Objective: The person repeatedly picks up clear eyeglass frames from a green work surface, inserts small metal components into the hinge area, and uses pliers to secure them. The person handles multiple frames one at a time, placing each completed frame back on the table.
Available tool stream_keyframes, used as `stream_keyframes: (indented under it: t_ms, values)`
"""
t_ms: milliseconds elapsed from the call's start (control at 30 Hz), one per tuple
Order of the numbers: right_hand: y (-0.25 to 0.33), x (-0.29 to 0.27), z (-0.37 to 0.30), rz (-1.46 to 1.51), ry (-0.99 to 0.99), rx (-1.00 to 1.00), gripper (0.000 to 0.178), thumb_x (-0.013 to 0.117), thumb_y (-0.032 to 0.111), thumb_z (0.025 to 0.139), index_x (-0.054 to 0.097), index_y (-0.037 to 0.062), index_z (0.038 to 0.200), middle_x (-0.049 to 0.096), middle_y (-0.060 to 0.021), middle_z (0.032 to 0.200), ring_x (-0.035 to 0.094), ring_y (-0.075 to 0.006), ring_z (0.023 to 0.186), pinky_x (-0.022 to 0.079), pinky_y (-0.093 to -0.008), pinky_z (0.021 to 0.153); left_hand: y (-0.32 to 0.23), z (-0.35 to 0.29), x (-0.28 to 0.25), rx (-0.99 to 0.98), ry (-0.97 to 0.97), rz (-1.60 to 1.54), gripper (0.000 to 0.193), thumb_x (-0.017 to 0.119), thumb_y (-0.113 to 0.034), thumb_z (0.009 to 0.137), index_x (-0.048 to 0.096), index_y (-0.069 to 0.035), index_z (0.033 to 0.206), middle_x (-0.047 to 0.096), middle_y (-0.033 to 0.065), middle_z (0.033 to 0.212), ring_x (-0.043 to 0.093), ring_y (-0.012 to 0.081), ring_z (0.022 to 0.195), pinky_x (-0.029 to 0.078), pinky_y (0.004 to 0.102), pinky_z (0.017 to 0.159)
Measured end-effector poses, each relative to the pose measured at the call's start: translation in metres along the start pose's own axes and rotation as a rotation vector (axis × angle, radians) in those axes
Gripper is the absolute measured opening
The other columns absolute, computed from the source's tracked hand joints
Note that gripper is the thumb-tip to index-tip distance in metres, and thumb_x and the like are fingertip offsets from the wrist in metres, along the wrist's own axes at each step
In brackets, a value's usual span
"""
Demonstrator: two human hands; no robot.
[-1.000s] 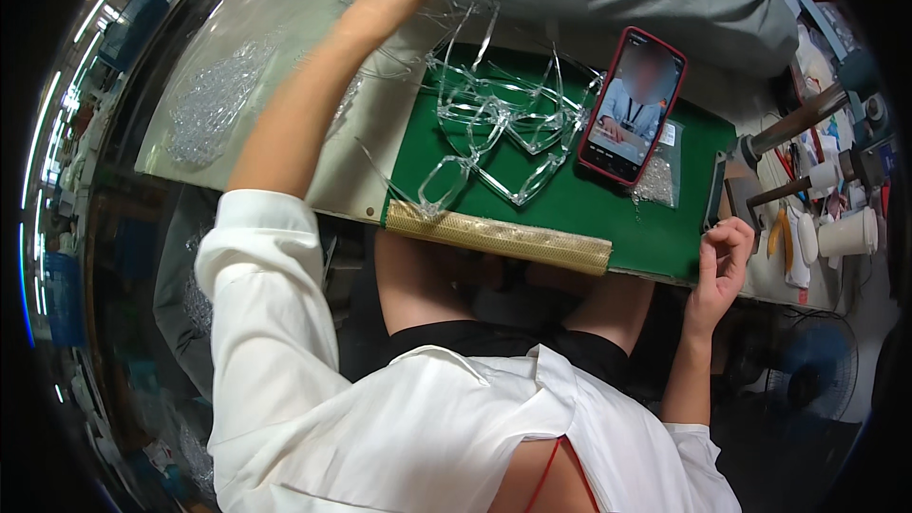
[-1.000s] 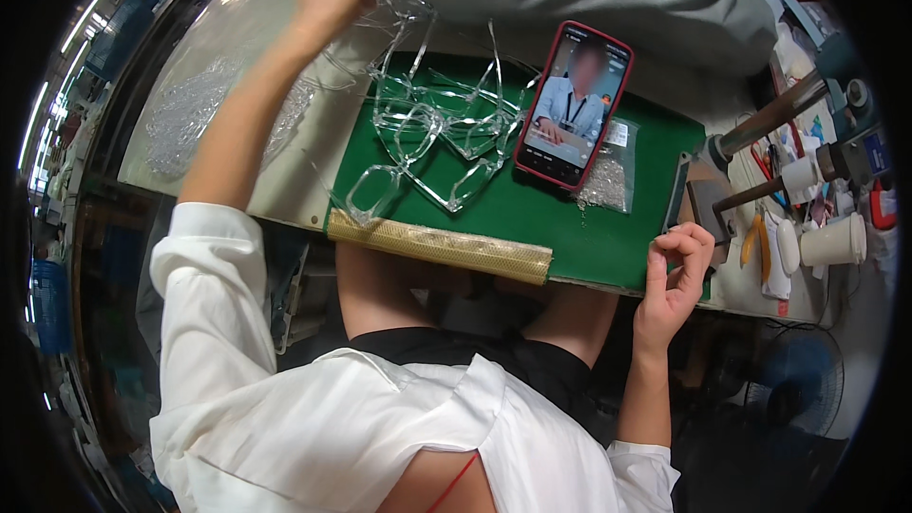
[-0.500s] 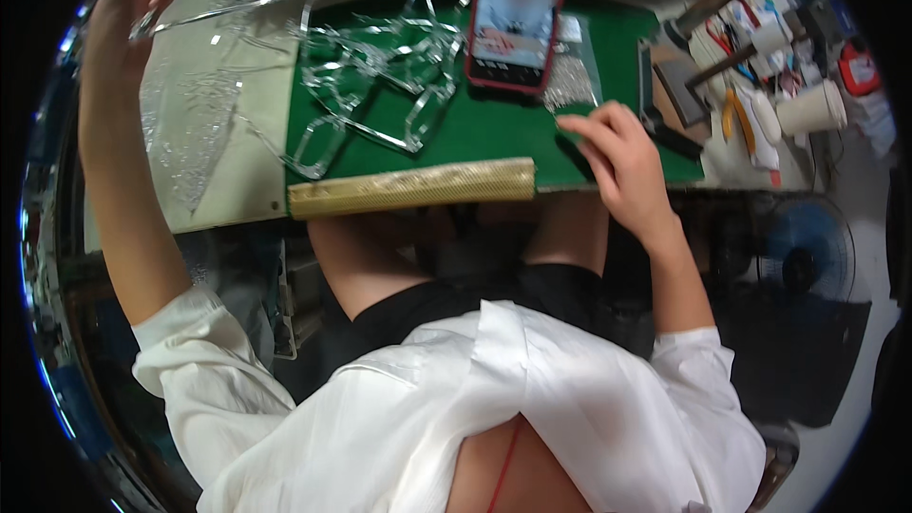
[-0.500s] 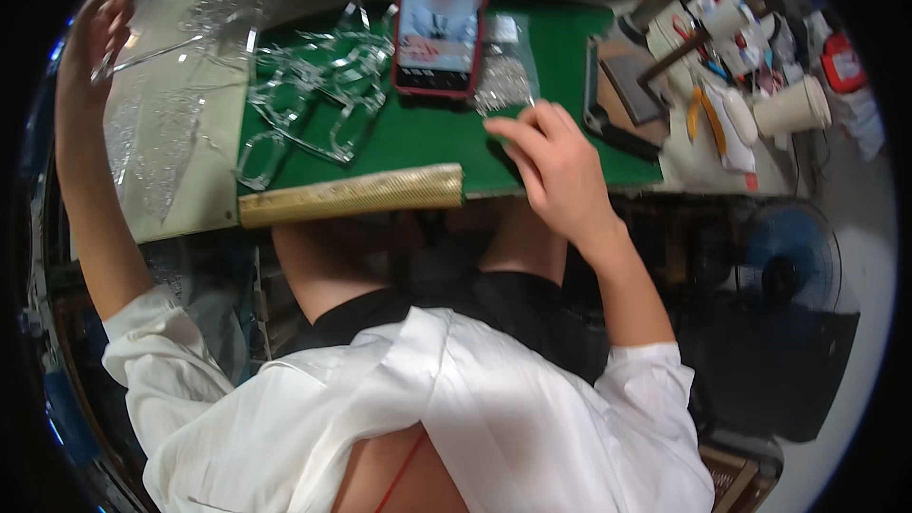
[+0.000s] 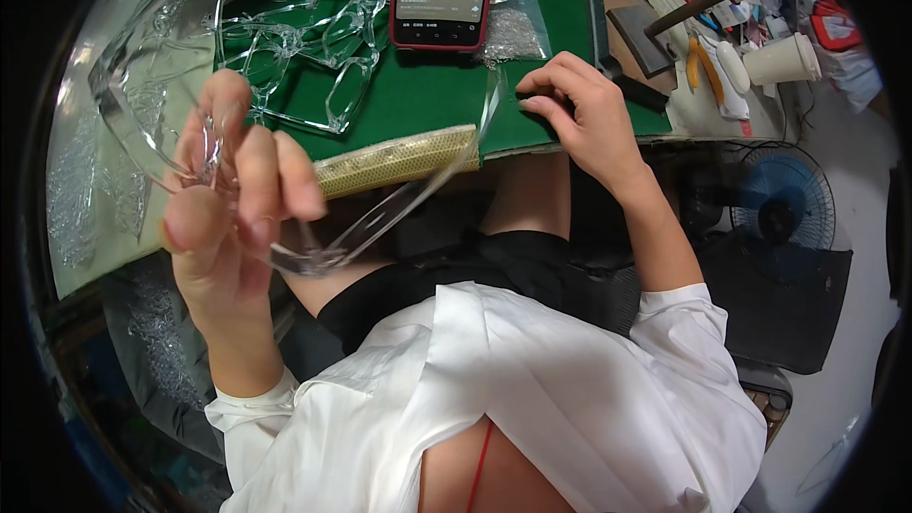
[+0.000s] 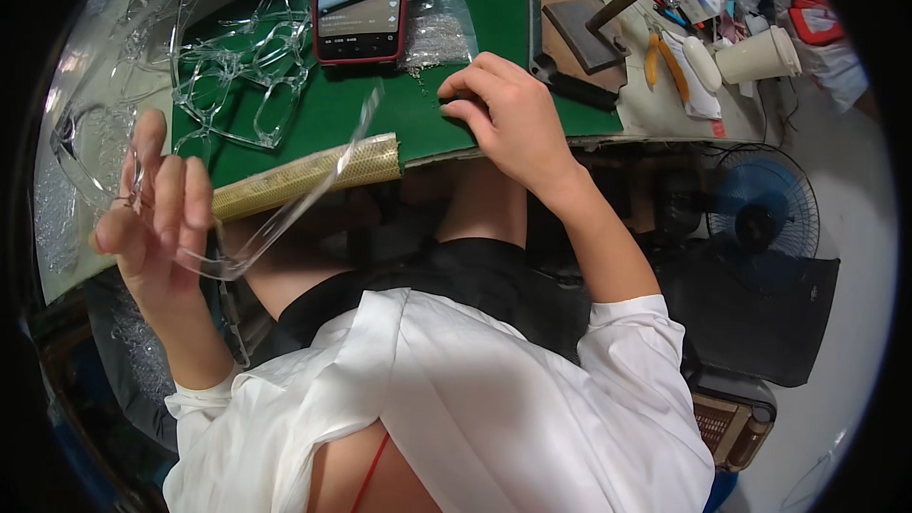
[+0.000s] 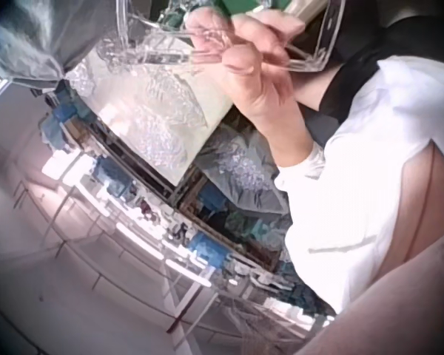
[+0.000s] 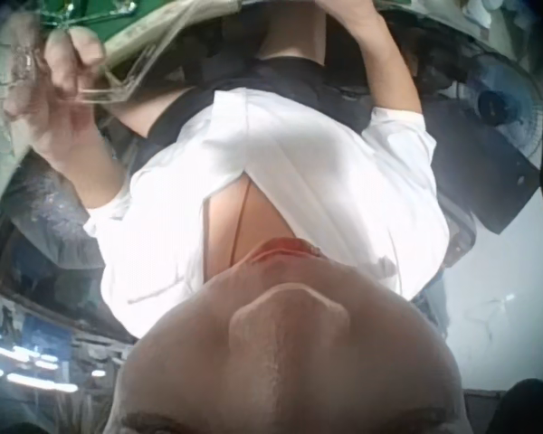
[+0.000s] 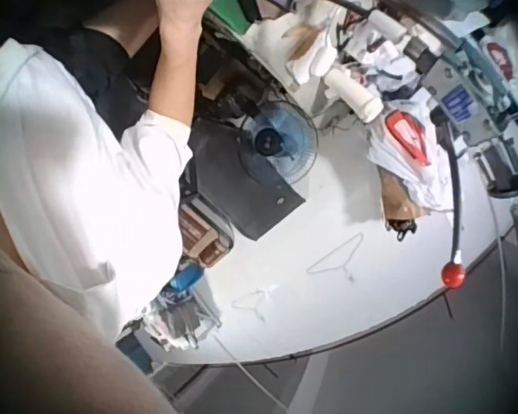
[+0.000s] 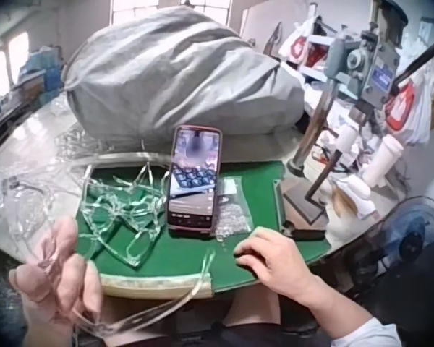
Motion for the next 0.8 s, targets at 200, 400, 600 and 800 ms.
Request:
stream_keyframes:
  t_ms: [200,400,600,800]
  values:
    - [0.009,0.008,0.002,-0.041,-0.047,-0.032,0.015,0.072,0.010,0.073,0.063,0.0062,0.085,0.058,-0.0063,0.077,0.059,-0.0249,0.075,0.047,-0.0344,0.066,-0.004,-0.003,0.046,0.121,0.239,-0.264,0.054,0.062,-0.033,0.090,0.033,-0.003,0.124,0.056,0.0021,0.062,0.060,0.0204,0.067,0.054,0.0281,0.068]
    - [0.017,0.011,0.004,-0.136,0.020,-0.131,0.014,0.070,0.010,0.075,0.064,0.0089,0.088,0.055,-0.0053,0.080,0.057,-0.0240,0.078,0.046,-0.0350,0.065,-0.011,0.001,0.066,0.185,0.368,-0.129,0.040,0.049,-0.014,0.097,0.037,-0.008,0.134,0.060,0.0131,0.086,0.062,0.0233,0.067,0.057,0.0403,0.079]
    - [0.020,0.002,-0.009,-0.251,0.008,-0.216,0.019,0.069,0.006,0.075,0.065,0.0098,0.093,0.053,-0.0048,0.081,0.055,-0.0233,0.078,0.046,-0.0337,0.065,-0.003,-0.005,0.058,0.122,0.240,-0.070,0.034,0.060,-0.013,0.092,0.044,-0.007,0.121,0.059,0.0101,0.081,0.056,0.0178,0.065,0.056,0.0379,0.082]
    - [0.006,-0.003,-0.006,-0.051,-0.014,-0.106,0.017,0.068,0.002,0.074,0.064,0.0052,0.090,0.055,-0.0062,0.079,0.056,-0.0242,0.074,0.047,-0.0342,0.065,-0.005,-0.005,0.061,0.063,0.164,0.140,0.090,0.058,-0.057,0.084,0.025,0.009,0.133,0.060,0.0079,0.061,0.058,0.0169,0.052,0.058,0.0310,0.062]
Point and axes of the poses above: each hand's wrist, its own z-axis towards the middle knuckle, its own x-axis out of the palm, y = z × x, the point moved 8 cm from there along z, towards the middle knuckle
